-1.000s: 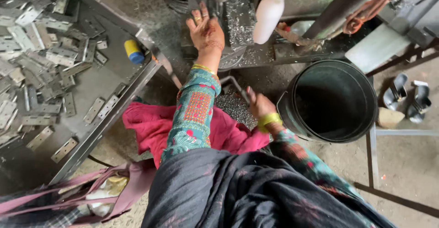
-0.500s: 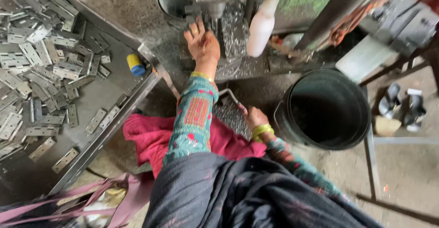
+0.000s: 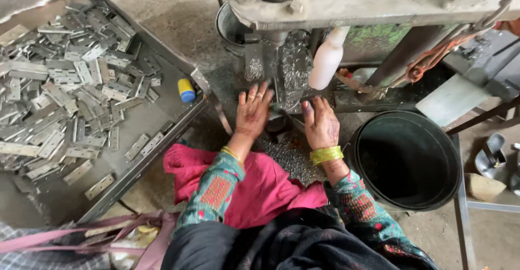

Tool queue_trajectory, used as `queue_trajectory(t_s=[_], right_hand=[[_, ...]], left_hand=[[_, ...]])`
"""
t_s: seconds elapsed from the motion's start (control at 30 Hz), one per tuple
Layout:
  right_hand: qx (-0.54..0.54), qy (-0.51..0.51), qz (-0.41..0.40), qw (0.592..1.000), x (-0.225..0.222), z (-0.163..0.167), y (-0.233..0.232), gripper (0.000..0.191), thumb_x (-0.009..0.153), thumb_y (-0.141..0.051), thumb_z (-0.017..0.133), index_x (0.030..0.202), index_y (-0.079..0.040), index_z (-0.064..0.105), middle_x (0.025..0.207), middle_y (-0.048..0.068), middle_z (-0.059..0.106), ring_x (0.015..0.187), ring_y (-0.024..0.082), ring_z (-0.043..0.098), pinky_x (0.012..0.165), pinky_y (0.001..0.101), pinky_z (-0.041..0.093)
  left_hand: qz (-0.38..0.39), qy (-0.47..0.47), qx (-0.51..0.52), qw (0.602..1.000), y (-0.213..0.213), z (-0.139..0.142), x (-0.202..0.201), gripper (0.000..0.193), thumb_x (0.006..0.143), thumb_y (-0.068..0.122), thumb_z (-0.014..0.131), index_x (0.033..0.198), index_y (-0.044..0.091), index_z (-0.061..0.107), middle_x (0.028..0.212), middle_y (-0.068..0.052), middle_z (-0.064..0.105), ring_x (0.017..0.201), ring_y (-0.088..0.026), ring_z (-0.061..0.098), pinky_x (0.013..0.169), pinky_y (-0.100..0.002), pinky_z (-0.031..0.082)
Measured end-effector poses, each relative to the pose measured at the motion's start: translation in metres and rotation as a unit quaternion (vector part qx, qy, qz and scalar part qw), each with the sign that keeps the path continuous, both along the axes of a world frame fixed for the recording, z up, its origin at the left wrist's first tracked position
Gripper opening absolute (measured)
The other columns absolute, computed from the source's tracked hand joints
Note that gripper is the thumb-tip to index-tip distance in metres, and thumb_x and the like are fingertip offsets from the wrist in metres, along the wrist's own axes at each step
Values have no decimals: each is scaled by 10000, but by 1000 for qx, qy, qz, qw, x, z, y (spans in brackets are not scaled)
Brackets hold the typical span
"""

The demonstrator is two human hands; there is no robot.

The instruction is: The person repeatedly picks small metal brackets from a tray, places them under a drill press, and operates the machine to drill holes. After each cycle, the person removes the bracket and returns it to the tray, continuing the process with new pieces.

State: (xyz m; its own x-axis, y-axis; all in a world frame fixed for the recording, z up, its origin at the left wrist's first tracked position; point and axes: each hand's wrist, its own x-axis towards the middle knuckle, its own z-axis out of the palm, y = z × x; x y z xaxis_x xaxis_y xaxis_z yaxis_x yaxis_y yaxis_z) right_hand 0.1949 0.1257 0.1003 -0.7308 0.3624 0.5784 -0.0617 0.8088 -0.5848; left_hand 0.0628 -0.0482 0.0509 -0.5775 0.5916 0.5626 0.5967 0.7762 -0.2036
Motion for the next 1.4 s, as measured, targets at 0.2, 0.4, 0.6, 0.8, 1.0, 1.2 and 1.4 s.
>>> queue_trajectory(t_s=[0.2,0.4,0.6,0.8,1.0,1.2,1.4], right_hand=[[-21,-73,10,997,6,5,-1,319,1070,-319,530,1078,-19,637,1034,221,655,956,464,623,787,536,494],[-32,-97,7,995,10,1,-2,336,1096,-353,509,1027,-44,620,991,196,675,946,451,634,767,539,486],[0,-188,2,982,5,2,-5,412,1074,-448,484,1058,-65,635,964,207,714,909,468,663,736,576,498],[23,-344,22,939,1,-5,-6,506,1051,-562,435,1169,-104,611,959,261,719,935,488,667,777,599,512],[26,-336,49,940,4,-49,3,520,1040,-563,417,1202,-94,575,907,261,718,899,490,671,745,605,511],[-9,-371,12,929,29,-132,3,561,1056,-579,384,1056,-59,595,848,258,704,839,477,679,717,587,523],[1,-303,20,953,31,-173,13,554,1088,-550,417,934,-74,655,857,244,693,853,474,657,735,580,504]], left_hand=[[18,-98,96,990,39,44,-9,434,873,270,644,1289,148,667,1298,-118,651,1258,-329,552,1064,-482,367],[120,-205,85,968,65,25,-29,312,1057,194,501,1238,29,694,1387,-227,597,1269,-344,529,958,-466,372],[59,-215,56,973,31,0,-15,374,1013,152,530,1343,93,695,1575,-45,487,1511,-339,364,1230,-602,222],[102,-318,-12,943,40,36,-21,548,805,278,667,1319,88,658,1604,-47,425,1506,-348,299,1153,-591,132],[116,-202,5,973,46,40,-28,362,959,102,563,1298,110,691,1575,-29,474,1521,-312,316,1218,-601,142],[155,-203,-32,966,63,4,-41,372,930,107,534,1267,79,690,1554,-47,490,1496,-296,335,1192,-579,135],[186,-88,-7,979,61,-6,-50,404,956,131,450,1290,84,672,1532,-18,500,1470,-238,346,1184,-567,160]])
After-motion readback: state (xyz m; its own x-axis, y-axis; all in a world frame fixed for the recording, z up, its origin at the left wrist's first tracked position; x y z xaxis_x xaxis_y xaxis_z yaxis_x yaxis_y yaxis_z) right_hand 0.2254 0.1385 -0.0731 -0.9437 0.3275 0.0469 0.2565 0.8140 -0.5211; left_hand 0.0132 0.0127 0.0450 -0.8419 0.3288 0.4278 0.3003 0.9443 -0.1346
